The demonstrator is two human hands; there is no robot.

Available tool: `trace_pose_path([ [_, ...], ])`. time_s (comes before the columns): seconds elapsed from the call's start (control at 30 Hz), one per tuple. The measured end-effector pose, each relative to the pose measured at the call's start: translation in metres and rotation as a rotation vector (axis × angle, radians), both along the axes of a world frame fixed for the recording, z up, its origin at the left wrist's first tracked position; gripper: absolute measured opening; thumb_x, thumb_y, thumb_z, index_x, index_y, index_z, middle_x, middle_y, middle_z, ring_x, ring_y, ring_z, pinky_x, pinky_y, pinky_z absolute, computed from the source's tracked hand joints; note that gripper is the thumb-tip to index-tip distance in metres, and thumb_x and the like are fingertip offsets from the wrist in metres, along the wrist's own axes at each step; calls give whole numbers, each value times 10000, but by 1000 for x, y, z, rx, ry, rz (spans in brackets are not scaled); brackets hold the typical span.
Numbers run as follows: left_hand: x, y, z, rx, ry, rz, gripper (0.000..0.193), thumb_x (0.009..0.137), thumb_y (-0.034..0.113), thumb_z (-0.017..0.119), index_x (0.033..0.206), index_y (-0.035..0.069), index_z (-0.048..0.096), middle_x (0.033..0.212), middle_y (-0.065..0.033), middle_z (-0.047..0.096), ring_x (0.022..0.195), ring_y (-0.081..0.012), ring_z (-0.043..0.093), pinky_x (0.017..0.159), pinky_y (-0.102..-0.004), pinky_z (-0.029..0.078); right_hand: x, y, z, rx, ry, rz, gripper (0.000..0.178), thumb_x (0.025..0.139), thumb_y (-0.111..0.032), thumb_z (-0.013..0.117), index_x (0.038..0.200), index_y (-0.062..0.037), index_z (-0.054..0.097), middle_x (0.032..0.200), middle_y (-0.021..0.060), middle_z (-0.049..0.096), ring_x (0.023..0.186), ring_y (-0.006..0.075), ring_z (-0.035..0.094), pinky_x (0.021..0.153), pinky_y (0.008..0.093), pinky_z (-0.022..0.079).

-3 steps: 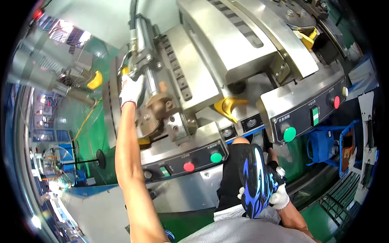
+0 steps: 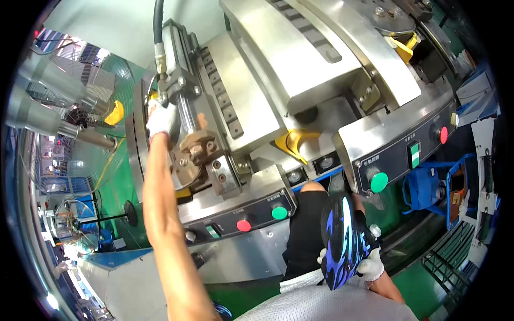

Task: The person places shoes into a specialized heat-pressing or shaping machine, activates the machine using a green button, and then moves the processed shoes onto a lower rack or conveyor.

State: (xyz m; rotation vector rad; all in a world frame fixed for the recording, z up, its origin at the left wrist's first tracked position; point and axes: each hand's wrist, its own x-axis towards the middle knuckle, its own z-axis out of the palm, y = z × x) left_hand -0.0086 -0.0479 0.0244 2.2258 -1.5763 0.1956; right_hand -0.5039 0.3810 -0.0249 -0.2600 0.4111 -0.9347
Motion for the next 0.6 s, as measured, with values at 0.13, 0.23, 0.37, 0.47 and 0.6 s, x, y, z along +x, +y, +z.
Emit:
trace_pose_path([
  [0.13,11,35,25,76,169,-105,714,855,523,804,1274,-36,655,1299,-231,693,1184,-329,682,1008,-402,518,39,35,26,224,161,-200,877,801,-239,861,1504,69,439,1341,335,630,1222,492,656,1062,631,537],
  [0.23,16,87,81,-153,87,-139,670,878,451,822,1312,-26,642,1220,-177,726,1118,-290,694,996,-387,524,49,29,12,155,88,-180,936,778,-245,901,1519,63,418,1331,338,635,1202,510,661,1048,621,550],
  [0.37,3,228,124,-273,201,-182,529,878,249,835,1289,-14,630,1147,-105,703,1055,-189,653,962,-334,519,67,25,17,118,69,-124,926,833,-248,876,1552,62,382,1446,347,552,1348,530,547,1132,623,479],
  [0.47,-6,357,111,-301,350,-179,478,825,105,805,1250,-7,616,1150,-102,658,1048,-191,631,955,-332,510,87,16,37,8,136,-88,807,881,-188,839,1524,69,425,1436,326,574,1296,519,597,1085,595,531],
  [0.6,2,519,35,-146,528,-67,491,741,82,825,1175,-6,614,1150,-131,651,1034,-247,644,959,-367,516,106,11,55,-369,710,-53,660,898,-72,758,1485,36,475,1304,238,677,1147,369,712,956,487,612],
])
